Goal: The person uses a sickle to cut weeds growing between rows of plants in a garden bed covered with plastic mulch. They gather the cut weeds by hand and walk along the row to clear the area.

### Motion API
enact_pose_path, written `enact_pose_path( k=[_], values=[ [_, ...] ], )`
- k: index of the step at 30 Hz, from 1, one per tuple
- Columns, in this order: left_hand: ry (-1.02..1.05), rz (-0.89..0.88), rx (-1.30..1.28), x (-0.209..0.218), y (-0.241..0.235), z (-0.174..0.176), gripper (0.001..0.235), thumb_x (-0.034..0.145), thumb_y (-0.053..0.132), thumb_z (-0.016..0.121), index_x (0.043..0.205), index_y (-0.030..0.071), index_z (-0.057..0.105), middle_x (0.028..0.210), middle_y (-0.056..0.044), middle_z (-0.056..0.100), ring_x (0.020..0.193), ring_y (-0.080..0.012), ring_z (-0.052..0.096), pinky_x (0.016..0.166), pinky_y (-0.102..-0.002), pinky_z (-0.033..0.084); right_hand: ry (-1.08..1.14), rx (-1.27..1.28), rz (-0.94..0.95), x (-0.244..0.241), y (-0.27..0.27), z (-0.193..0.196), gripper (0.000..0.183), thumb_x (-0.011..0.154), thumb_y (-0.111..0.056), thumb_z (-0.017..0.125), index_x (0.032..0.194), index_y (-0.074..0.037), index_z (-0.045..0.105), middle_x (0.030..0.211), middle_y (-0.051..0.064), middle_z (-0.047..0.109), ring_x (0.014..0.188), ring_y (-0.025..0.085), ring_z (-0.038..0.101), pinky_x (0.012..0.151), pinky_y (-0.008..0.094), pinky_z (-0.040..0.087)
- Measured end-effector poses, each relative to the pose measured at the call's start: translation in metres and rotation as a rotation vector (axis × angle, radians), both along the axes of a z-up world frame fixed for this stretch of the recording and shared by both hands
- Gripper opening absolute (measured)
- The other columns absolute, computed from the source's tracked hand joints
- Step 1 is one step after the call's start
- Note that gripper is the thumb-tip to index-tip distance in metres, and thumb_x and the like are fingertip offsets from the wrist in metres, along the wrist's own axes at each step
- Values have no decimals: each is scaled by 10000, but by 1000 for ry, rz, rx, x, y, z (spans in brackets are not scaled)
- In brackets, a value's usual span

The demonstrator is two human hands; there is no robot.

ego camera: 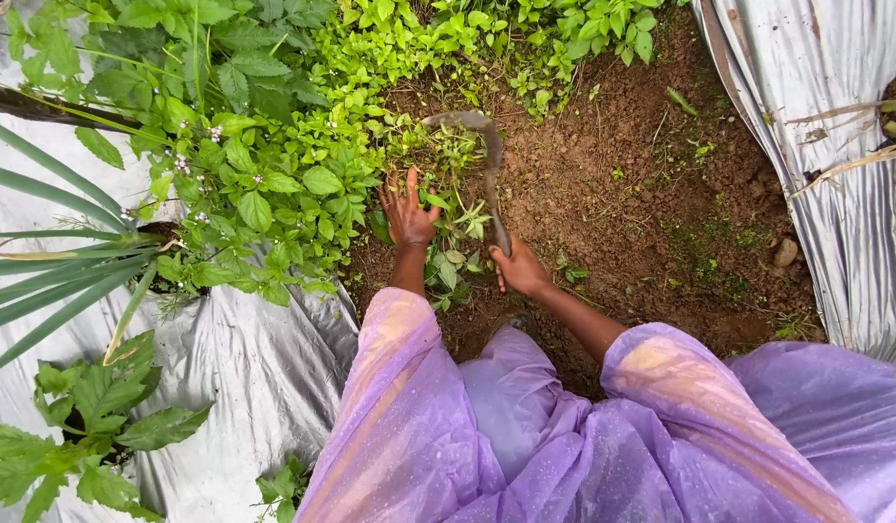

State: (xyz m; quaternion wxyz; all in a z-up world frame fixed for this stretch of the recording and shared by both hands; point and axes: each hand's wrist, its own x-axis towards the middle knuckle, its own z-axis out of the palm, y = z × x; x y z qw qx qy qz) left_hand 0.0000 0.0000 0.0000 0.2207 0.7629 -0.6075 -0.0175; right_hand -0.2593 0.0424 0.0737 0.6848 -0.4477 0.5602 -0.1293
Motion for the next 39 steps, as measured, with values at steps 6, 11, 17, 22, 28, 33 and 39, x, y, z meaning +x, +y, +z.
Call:
enact_pose_path(
  k=[6,11,17,22,28,33,39],
  values=[
    [6,-4,-22,-1,-3,15,584,974,444,593,1470,143,523,1385,-264,533,1295,-423,566,1175,-627,335,26,-101,-451,16,-64,-6,269,1164,-241,534,1222,19,497,767,131,688,545,219,724,487,403,674],
    [-2,-2,-66,0,2,5,607,966,434,622,1501,172,502,1410,-261,508,1323,-432,529,1173,-621,329,16,11,-9,34,-15,13,429,1180,-223,491,1432,121,445,820,145,682,583,199,682,549,357,647],
    [58,-39,-10,-7,0,35,705,941,529,641,1559,250,448,1524,-267,420,1463,-440,383,1206,-671,206,-167,163,340,-22,29,-24,631,1190,-214,469,1664,111,208,842,230,701,637,242,741,568,418,708],
    [80,-101,159,-21,-33,94,933,846,721,678,1615,282,382,1613,-327,325,1546,-482,241,1172,-766,187,-131,109,352,-22,25,-19,557,1187,-225,475,1602,116,327,820,226,715,622,252,754,545,418,722],
    [-225,-228,572,-48,-67,160,955,799,878,617,1579,357,436,1645,-187,369,1562,-454,201,1189,-777,25,-64,107,375,-23,28,-28,653,1194,-253,471,1651,135,211,875,237,726,673,243,759,560,390,725],
    [-172,-86,711,-56,-87,144,940,680,816,792,1452,312,609,1549,-176,475,1496,-506,287,1128,-845,106,6,106,347,-24,25,-9,699,1191,-253,478,1657,159,158,914,248,723,691,224,757,554,373,718],
    [27,-89,593,-29,-64,99,809,839,652,796,1502,251,565,1533,-210,486,1482,-454,363,1097,-841,181,118,-28,289,-21,32,7,602,1164,-259,526,1529,193,371,873,225,730,594,213,754,481,358,695]
  ],
)
